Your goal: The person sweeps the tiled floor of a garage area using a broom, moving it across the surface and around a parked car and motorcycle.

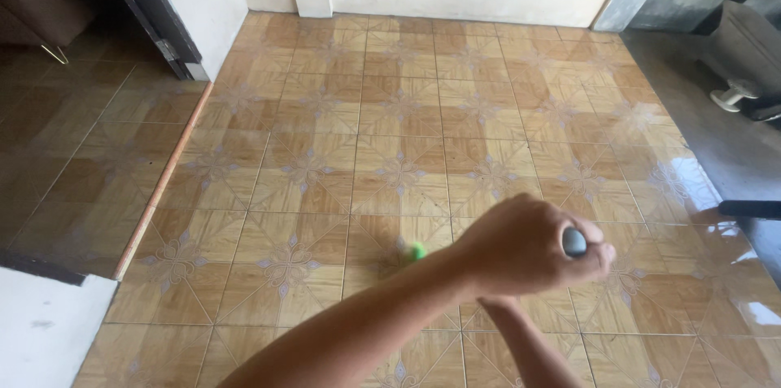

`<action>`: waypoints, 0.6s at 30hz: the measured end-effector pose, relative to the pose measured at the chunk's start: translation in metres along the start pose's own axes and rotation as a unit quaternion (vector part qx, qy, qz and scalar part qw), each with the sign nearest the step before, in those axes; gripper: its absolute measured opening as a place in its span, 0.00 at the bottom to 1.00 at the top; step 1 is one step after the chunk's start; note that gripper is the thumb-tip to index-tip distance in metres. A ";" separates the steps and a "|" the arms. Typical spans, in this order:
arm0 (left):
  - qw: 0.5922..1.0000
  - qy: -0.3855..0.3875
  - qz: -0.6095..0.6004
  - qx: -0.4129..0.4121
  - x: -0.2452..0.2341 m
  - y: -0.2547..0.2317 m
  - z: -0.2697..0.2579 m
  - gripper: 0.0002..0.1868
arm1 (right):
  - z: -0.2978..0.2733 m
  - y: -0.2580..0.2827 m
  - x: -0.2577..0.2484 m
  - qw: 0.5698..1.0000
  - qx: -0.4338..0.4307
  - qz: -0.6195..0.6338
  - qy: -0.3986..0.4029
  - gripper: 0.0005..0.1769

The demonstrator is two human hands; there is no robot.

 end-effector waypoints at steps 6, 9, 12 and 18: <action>0.997 -0.070 -0.034 0.015 -0.007 -0.002 -0.004 0.19 | -0.013 0.034 -0.044 0.998 -0.027 -0.023 -0.049 0.24; 0.994 -0.085 -0.064 0.006 -0.025 -0.018 -0.002 0.16 | -0.002 0.043 -0.037 0.995 -0.036 -0.063 -0.064 0.24; 0.994 -0.103 -0.017 0.014 -0.053 -0.044 0.003 0.16 | 0.022 0.042 -0.014 0.991 -0.041 -0.104 -0.073 0.24; 0.989 -0.098 0.114 -0.015 -0.069 -0.027 0.023 0.23 | 0.077 -0.005 0.057 0.976 -0.010 -0.216 -0.009 0.24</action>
Point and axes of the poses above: each hand's wrist, its own z-axis towards the middle knuckle, its own x-axis out of the palm, y = z × x, the point moved 7 cm from there along z, towards the middle knuckle, and after that the axes turned 6 degrees about y, right-handed, at the moved point
